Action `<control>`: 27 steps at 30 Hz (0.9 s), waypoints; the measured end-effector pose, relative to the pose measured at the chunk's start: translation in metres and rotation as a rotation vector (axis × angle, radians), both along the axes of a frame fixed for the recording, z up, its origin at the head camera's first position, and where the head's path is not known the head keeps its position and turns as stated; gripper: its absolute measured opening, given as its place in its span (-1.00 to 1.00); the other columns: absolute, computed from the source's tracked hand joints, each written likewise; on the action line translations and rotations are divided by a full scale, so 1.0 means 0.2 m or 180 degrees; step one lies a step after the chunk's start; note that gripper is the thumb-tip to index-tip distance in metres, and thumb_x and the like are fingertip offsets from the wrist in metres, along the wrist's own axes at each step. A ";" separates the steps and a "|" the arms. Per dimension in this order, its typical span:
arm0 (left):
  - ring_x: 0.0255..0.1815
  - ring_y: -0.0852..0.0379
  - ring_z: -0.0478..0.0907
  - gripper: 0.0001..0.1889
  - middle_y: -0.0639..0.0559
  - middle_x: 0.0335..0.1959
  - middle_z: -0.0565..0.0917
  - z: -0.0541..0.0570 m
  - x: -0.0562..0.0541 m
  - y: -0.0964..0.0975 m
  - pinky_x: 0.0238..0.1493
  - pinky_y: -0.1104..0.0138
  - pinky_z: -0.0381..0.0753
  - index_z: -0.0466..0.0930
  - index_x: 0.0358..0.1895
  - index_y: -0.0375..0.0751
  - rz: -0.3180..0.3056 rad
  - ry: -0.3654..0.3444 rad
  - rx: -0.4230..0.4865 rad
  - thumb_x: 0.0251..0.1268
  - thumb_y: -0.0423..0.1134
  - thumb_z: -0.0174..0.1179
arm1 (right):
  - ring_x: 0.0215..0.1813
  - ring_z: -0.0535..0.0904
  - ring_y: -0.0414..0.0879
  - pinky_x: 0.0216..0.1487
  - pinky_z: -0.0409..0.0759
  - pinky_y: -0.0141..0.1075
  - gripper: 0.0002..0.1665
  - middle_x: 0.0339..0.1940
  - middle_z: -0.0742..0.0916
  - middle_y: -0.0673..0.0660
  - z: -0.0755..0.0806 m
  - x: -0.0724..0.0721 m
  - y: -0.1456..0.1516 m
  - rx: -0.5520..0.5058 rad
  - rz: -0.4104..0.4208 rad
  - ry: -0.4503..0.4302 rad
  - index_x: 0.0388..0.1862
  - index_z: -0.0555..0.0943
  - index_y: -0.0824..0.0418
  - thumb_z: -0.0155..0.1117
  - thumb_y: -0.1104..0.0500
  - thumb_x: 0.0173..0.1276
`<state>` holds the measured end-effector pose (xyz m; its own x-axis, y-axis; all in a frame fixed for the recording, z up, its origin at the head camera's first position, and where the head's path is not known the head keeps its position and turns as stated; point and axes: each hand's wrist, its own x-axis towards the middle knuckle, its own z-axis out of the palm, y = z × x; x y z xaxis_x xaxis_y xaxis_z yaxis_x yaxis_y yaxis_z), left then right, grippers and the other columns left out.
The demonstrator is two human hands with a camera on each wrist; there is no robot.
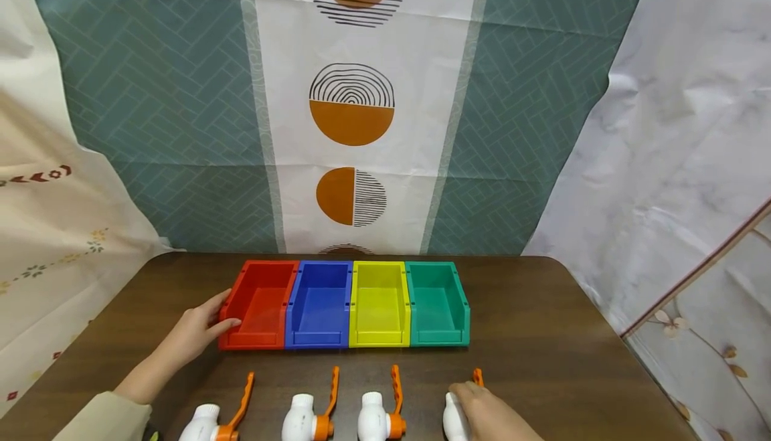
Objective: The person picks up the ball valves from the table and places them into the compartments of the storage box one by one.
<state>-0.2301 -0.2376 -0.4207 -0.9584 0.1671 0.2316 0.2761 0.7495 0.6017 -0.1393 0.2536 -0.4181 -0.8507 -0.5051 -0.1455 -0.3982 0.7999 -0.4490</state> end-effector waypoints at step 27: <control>0.00 -0.33 0.57 -0.26 -0.58 0.15 0.42 0.01 0.00 0.00 -0.04 -0.05 0.59 0.15 0.29 -0.71 -0.0023 0.0065 -0.0221 0.15 -0.33 0.29 | -0.11 0.58 0.03 -0.18 0.63 -0.31 -0.07 -0.05 0.63 0.25 -0.01 -0.01 0.02 -0.0030 0.0382 0.0460 0.05 0.48 0.55 0.49 -0.20 0.01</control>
